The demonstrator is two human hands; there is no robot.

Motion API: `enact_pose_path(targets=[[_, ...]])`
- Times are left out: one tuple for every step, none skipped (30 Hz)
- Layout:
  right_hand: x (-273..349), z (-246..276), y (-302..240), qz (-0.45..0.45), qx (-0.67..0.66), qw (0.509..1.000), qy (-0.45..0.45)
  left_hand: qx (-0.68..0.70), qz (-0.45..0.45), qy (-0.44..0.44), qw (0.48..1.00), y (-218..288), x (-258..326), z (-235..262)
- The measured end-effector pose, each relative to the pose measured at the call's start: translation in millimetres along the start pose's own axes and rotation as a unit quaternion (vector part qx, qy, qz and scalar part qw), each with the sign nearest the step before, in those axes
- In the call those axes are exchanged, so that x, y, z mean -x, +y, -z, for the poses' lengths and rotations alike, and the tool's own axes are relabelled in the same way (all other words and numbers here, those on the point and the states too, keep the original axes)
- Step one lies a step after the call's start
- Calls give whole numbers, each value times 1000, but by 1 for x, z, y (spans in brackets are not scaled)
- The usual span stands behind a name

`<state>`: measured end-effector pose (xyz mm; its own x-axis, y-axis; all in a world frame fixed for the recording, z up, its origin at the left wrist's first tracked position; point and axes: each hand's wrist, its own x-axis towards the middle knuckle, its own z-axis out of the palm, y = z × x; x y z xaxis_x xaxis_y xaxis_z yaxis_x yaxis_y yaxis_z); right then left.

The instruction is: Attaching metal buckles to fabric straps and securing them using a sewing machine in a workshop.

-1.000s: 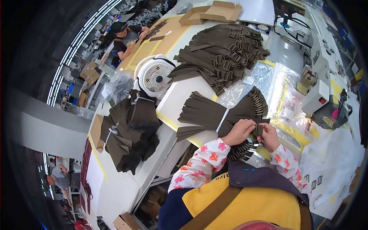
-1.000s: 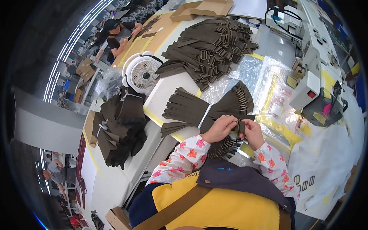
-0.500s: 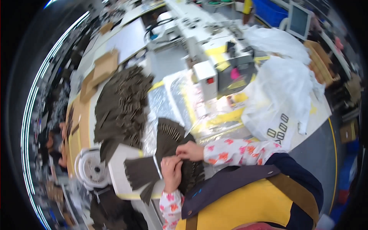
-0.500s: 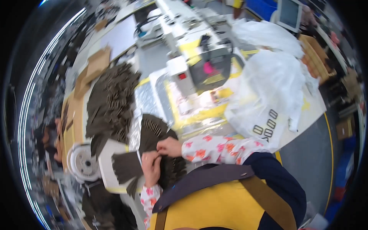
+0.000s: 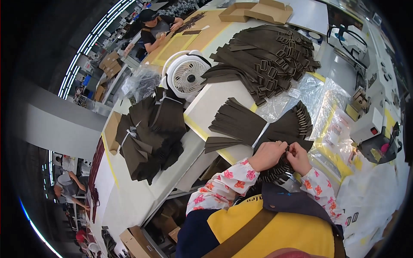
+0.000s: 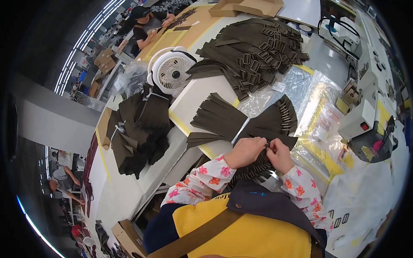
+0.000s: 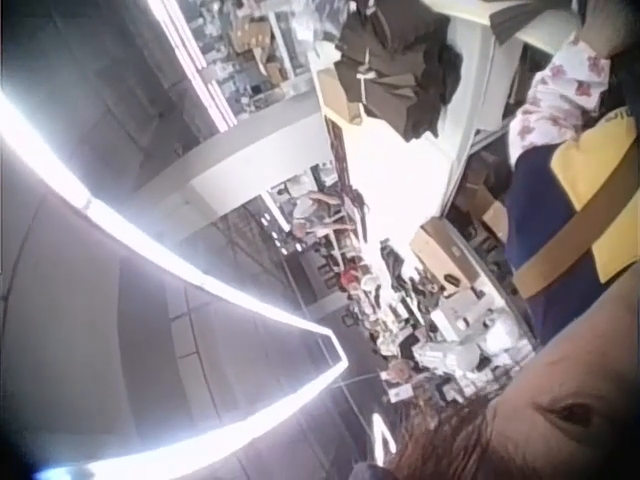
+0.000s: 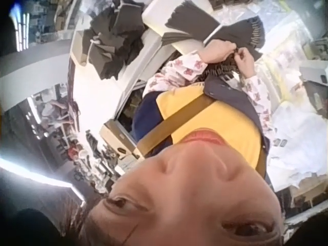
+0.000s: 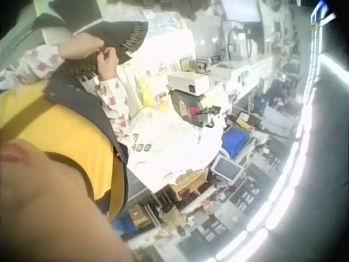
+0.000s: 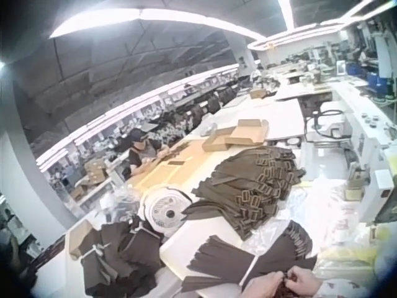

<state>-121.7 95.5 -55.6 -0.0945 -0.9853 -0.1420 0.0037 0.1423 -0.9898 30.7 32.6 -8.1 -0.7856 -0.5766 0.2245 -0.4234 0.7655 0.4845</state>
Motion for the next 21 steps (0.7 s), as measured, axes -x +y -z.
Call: enact_pose_path(targets=[[0,-1,-4,31,73,997,9,1,1,3,1000,-1,1,0],[-1,-1,-7,61,146,987,19,1,12,2,1000,-1,1,0],[-4,-3,-9,62,148,987,21,2,21,0,1000,-2,0,0],[-1,-6,-10,81,187,978,43,5,22,1,1000,0,0,-1],[1,-8,-12,101,225,967,65,4,30,5,1000,0,-2,-1],[2,-8,-18,96,220,969,59,3,37,9,999,1,-3,-3],[1,-6,-18,98,221,968,63,2,33,10,999,-2,-4,-4],[2,-3,-17,94,200,975,38,43,20,9,999,-7,-4,-7],[2,-1,-16,91,178,980,13,83,7,9,996,-10,-5,-9],[3,3,-11,93,179,979,17,83,2,9,997,-9,-8,-6],[3,6,-4,48,36,998,-1,183,8,13,983,-9,-10,-2],[2,8,-1,3,-107,994,-21,280,15,16,960,-9,-12,2],[3,9,-2,2,-106,994,-21,281,16,16,959,-10,-10,2],[4,10,-6,-14,-104,994,-25,291,22,-6,957,-12,-9,3],[6,12,-9,-30,-101,994,-28,300,29,-27,953,-12,-7,3],[8,11,-13,-18,-107,994,-11,316,31,-39,948,-9,-8,5],[10,15,-12,-17,-107,994,-12,315,31,-38,948,-10,-8,4],[14,22,-9,-23,-96,995,7,264,-9,-32,964,-12,-8,0],[19,28,-8,-28,-84,996,27,212,-48,-26,976,-10,-8,-2],[23,33,-9,6,-91,995,50,166,-51,-14,985,-6,-8,-4],[27,37,-4,5,-90,995,49,167,-51,-13,985,-1,-9,-6]])
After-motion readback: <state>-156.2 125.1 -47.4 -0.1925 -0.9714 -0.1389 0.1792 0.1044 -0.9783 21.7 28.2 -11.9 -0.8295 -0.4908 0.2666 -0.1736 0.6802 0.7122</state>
